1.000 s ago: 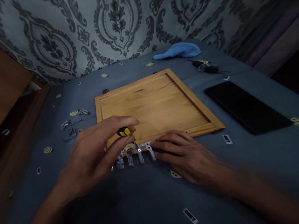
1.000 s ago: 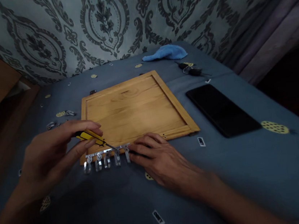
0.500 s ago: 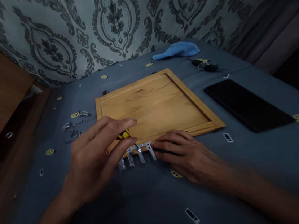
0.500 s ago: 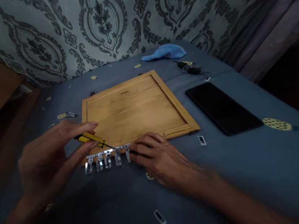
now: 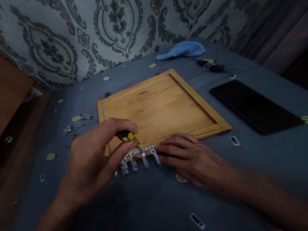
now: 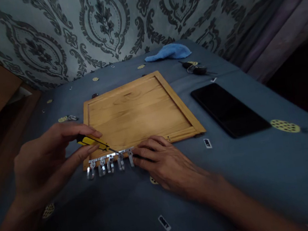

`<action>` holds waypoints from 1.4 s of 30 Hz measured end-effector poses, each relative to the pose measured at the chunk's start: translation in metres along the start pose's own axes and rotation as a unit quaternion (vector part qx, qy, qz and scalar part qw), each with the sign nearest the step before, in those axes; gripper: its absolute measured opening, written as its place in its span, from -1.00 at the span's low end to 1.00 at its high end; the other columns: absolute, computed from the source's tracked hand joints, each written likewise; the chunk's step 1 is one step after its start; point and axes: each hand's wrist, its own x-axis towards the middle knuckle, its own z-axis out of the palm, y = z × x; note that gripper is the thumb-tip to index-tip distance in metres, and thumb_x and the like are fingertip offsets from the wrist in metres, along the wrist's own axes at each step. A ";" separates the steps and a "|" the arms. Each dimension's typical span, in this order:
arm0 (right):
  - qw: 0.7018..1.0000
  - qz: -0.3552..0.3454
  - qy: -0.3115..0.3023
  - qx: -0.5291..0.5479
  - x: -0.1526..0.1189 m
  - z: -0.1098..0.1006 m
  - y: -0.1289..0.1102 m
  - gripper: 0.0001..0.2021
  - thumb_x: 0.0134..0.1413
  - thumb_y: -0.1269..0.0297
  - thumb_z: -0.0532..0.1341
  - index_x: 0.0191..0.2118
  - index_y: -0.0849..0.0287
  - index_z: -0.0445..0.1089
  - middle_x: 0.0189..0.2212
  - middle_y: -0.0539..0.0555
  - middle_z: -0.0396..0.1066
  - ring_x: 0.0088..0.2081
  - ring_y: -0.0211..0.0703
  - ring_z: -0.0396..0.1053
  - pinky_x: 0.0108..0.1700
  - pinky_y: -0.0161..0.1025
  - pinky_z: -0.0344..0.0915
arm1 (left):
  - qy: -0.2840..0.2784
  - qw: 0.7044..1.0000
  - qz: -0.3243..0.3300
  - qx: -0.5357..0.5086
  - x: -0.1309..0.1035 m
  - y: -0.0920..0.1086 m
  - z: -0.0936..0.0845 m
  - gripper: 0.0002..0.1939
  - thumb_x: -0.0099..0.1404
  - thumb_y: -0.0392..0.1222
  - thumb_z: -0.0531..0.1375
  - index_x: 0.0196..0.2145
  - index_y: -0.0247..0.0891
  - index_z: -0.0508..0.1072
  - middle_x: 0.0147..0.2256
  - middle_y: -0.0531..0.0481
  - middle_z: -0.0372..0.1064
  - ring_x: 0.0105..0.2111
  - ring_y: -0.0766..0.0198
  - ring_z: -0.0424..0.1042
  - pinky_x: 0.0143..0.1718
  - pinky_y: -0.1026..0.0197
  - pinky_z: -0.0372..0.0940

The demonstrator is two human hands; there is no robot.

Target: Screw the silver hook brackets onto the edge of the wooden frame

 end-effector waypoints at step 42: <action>0.999 0.015 -0.031 0.006 -0.001 -0.002 -0.001 -0.63 0.24 0.54 0.12 0.07 0.16 0.50 0.06 0.14 0.55 0.08 0.04 0.42 0.15 0.07 0.34 | 0.041 0.999 -0.002 0.007 -0.006 0.005 0.010 -0.84 0.41 -0.25 0.27 -0.06 -0.16 0.47 -0.20 0.09 0.57 -0.20 0.33 0.56 -0.11 0.32 0.44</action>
